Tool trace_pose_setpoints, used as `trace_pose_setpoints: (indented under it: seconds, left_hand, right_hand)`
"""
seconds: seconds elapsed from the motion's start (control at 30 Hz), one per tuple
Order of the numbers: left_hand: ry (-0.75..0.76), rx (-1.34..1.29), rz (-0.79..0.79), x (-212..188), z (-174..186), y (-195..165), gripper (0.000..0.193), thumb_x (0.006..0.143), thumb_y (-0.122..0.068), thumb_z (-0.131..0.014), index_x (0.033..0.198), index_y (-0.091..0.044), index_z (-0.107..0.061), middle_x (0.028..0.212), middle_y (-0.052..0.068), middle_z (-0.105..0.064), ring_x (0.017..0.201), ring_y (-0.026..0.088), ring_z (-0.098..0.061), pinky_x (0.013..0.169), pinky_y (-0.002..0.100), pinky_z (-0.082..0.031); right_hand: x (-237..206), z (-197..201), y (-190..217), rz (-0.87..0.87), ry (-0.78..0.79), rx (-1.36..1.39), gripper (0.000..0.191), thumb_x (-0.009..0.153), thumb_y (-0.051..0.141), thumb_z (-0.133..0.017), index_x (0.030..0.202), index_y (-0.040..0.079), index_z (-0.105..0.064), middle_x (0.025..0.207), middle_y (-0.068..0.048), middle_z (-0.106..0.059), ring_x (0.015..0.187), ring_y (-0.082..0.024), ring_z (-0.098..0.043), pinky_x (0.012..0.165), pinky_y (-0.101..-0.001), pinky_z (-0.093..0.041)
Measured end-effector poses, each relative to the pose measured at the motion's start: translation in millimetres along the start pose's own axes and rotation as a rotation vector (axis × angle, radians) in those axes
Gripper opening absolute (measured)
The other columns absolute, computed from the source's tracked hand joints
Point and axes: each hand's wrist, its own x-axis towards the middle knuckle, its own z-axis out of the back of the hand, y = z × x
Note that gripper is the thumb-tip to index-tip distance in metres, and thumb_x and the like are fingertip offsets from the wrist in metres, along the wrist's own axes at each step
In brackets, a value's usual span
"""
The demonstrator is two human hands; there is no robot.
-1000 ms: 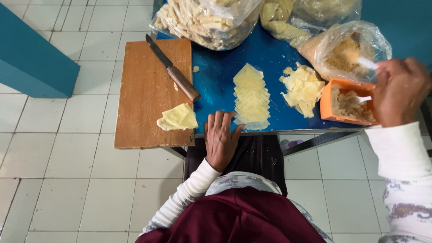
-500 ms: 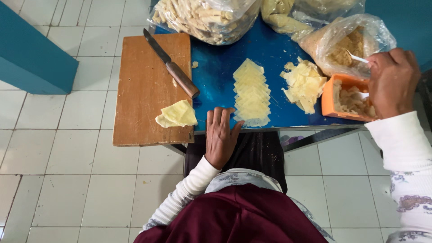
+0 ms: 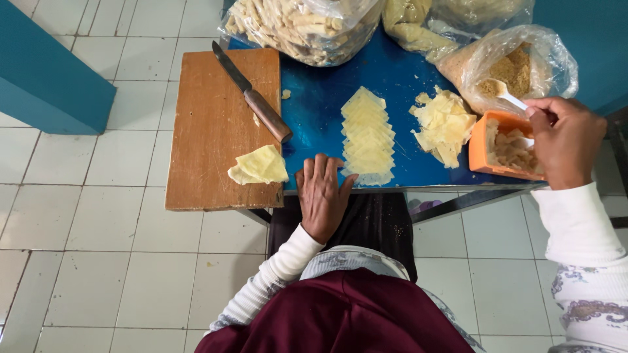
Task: The person sits at a blue table and assembles small dough pieces into a fish-shaped pattern, folding each piece and pressing it onto the growing shape. They use a spoon to scoop brown paste from a bag and spread it onto dough pieces, and set trimmed scraps aside on the table.
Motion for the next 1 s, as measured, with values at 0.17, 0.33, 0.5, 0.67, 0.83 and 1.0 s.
trace_pose_setpoints:
  seconds: [0.17,0.33,0.5,0.67,0.83,1.0]
  left_hand:
    - [-0.007,-0.013,0.004,0,-2,1,0.033,0.084,-0.026,-0.082,0.103,-0.009,-0.061,0.100,0.008,-0.053,0.096,0.029,-0.051,0.086,0.043,-0.037]
    - [0.005,-0.022,-0.001,3,-5,4,0.031,0.084,-0.024,-0.082,0.101,-0.009,-0.060,0.099,0.008,-0.053,0.095,0.029,-0.051,0.086,0.043,-0.037]
    - [-0.001,-0.049,0.003,-1,-5,7,0.028,0.085,-0.021,-0.080,0.102,-0.010,-0.060,0.101,0.008,-0.053,0.098,0.029,-0.052,0.085,0.043,-0.038]
    - [-0.022,-0.040,0.036,-8,1,5,0.031,0.084,-0.021,-0.080,0.104,-0.009,-0.059,0.103,0.009,-0.053,0.098,0.031,-0.051,0.086,0.044,-0.039]
    - [-0.021,-0.039,0.050,-9,3,5,0.031,0.082,-0.021,-0.080,0.101,-0.010,-0.058,0.102,0.009,-0.052,0.099,0.032,-0.051,0.085,0.045,-0.038]
    - [0.008,-0.085,0.073,-9,-2,3,0.023,0.084,-0.015,-0.078,0.094,-0.011,-0.057,0.100,0.008,-0.052,0.099,0.031,-0.052,0.085,0.045,-0.038]
  right_hand:
    - [8,1,-12,-0.204,0.034,0.234,0.015,0.106,-0.001,-0.068,0.118,-0.004,-0.076,0.098,-0.009,-0.074,0.085,-0.007,-0.064,0.078,-0.0214,-0.051]
    - [12,17,7,-0.311,0.065,0.445,0.015,0.110,0.001,-0.065,0.122,-0.003,-0.074,0.100,-0.004,-0.073,0.085,-0.004,-0.062,0.076,-0.0194,-0.049]
    - [-3,24,61,-0.336,0.180,0.581,0.016,0.109,0.006,-0.064,0.123,-0.001,-0.071,0.099,-0.001,-0.069,0.082,-0.002,-0.056,0.072,-0.0178,-0.043]
    - [-30,3,122,-0.206,0.364,0.507,0.020,0.103,0.008,-0.066,0.121,0.002,-0.075,0.088,0.000,-0.067,0.072,-0.005,-0.052,0.062,-0.0203,-0.041]
    - [-55,-29,160,-0.156,0.465,0.524,0.018,0.099,0.010,-0.069,0.114,0.004,-0.076,0.087,-0.003,-0.073,0.071,-0.007,-0.057,0.062,-0.0241,-0.045]
    - [-73,-40,167,0.137,0.263,0.251,0.013,0.096,0.006,-0.073,0.109,0.004,-0.076,0.092,-0.008,-0.067,0.078,-0.020,-0.062,0.068,-0.0324,-0.048]
